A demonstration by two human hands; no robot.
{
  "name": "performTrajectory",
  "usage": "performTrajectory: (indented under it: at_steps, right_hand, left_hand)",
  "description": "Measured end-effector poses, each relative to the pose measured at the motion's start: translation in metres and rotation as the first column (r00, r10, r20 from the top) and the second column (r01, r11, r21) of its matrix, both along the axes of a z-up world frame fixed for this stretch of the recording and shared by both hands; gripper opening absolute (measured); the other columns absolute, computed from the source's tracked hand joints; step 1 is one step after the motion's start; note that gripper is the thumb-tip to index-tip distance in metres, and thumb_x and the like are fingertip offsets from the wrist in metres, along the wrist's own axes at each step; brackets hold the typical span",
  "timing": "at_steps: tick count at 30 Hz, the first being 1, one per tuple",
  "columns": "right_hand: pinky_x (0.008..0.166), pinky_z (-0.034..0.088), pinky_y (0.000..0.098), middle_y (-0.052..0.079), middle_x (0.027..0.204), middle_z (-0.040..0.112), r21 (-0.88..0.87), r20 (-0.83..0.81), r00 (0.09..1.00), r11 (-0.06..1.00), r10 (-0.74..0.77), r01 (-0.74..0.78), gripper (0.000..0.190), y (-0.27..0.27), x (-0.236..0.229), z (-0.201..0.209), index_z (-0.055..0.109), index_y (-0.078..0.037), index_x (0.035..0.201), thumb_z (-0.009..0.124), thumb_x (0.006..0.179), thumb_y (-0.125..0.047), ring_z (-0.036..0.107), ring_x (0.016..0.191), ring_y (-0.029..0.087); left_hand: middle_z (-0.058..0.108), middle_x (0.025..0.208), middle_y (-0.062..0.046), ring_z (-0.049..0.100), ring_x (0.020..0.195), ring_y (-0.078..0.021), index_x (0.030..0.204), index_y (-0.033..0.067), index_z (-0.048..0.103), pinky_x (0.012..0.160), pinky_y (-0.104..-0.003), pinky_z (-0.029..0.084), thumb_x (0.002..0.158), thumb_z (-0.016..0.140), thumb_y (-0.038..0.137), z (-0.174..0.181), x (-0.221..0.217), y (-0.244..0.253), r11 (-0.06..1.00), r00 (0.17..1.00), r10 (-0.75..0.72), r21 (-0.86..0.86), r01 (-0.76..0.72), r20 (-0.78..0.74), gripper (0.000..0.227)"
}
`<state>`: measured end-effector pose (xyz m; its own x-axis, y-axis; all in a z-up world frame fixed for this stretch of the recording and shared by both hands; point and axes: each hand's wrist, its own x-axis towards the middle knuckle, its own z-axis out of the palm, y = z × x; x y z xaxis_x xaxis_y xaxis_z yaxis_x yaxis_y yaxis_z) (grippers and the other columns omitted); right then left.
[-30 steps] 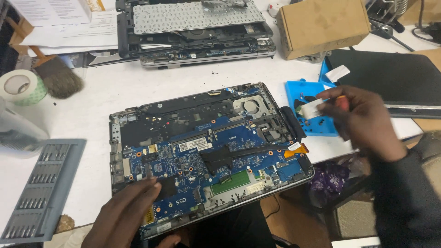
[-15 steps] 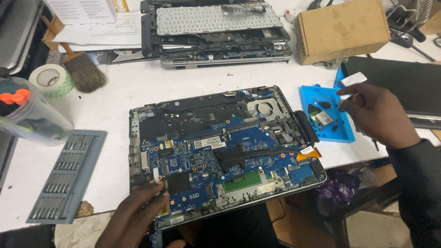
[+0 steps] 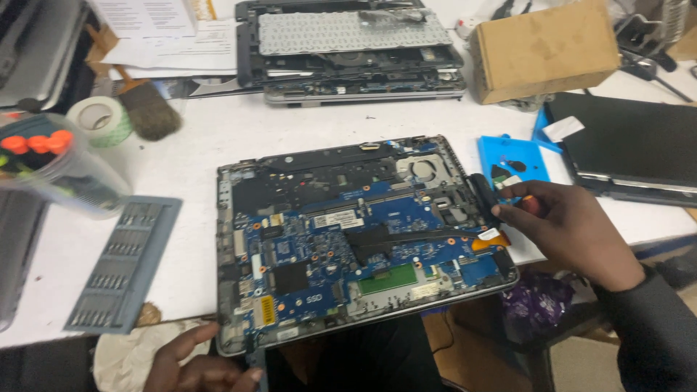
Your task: The person removes a laptop motherboard from its chassis, flips it over to show both sides, and then places it back into the chassis. They use a screwdriver to tighten screws on the motherboard.
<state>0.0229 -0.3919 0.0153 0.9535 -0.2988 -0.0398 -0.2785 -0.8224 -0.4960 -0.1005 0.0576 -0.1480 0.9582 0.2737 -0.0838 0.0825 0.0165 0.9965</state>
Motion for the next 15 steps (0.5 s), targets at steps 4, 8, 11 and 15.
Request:
performTrajectory:
  at_steps: [4, 8, 11, 15]
  right_hand:
    - [0.065, 0.041, 0.0369, 0.007, 0.069, 0.066, -0.189, -0.002, 1.0, 0.982, 0.023, -0.023, 0.032, -0.003, 0.002, -0.014, 0.078, -0.015, 0.096, 0.078, 0.088, -0.046, 0.055, 0.064, 0.02]
    - [0.064, 0.038, 0.0397, 0.011, 0.064, 0.066, -0.31, -0.063, 0.997, 0.95, 0.033, -0.051, 0.053, 0.002, 0.008, -0.02, 0.066, -0.008, 0.077, 0.072, 0.089, -0.059, 0.061, 0.064, 0.028]
    - [0.068, 0.046, 0.0361, 0.005, 0.071, 0.082, -0.273, -0.047, 0.999, 0.961, 0.025, -0.037, 0.039, -0.001, 0.016, -0.03, 0.081, -0.023, 0.112, 0.076, 0.087, -0.052, 0.075, 0.073, 0.019]
    - [0.069, 0.049, 0.0352, 0.005, 0.07, 0.086, -0.299, -0.043, 0.998, 0.954, -0.038, 0.024, 0.035, -0.002, 0.023, -0.039, 0.079, -0.021, 0.116, 0.077, 0.09, -0.044, 0.077, 0.077, 0.016]
  left_hand:
    - [0.073, 0.057, -0.013, 0.056, 0.049, -0.0143, 0.141, 0.0145, 0.068, 0.058, -0.026, 0.049, 0.064, 0.093, -0.01, 0.053, -0.008, -0.032, 0.986, 0.983, 0.119, 0.136, -0.1, -0.141, 0.084]
    - [0.087, 0.067, -0.004, 0.078, 0.061, -0.0127, 0.132, 0.0226, 0.079, 0.071, -0.024, 0.063, 0.063, 0.096, 0.007, 0.092, -0.006, -0.046, 0.942, 0.941, 0.263, 0.265, -0.203, -0.213, 0.073]
    - [0.079, 0.064, 0.0, 0.069, 0.054, -0.0082, 0.136, 0.0209, 0.075, 0.053, -0.022, 0.055, 0.066, 0.097, 0.011, 0.082, -0.007, -0.036, 0.967, 0.984, 0.11, 0.243, -0.073, -0.139, 0.074]
    - [0.075, 0.066, 0.0, 0.063, 0.051, -0.0079, 0.141, 0.0131, 0.067, 0.048, -0.022, 0.052, 0.07, 0.093, 0.011, 0.075, -0.008, -0.032, 0.985, 1.0, 0.013, 0.171, -0.012, -0.005, 0.076]
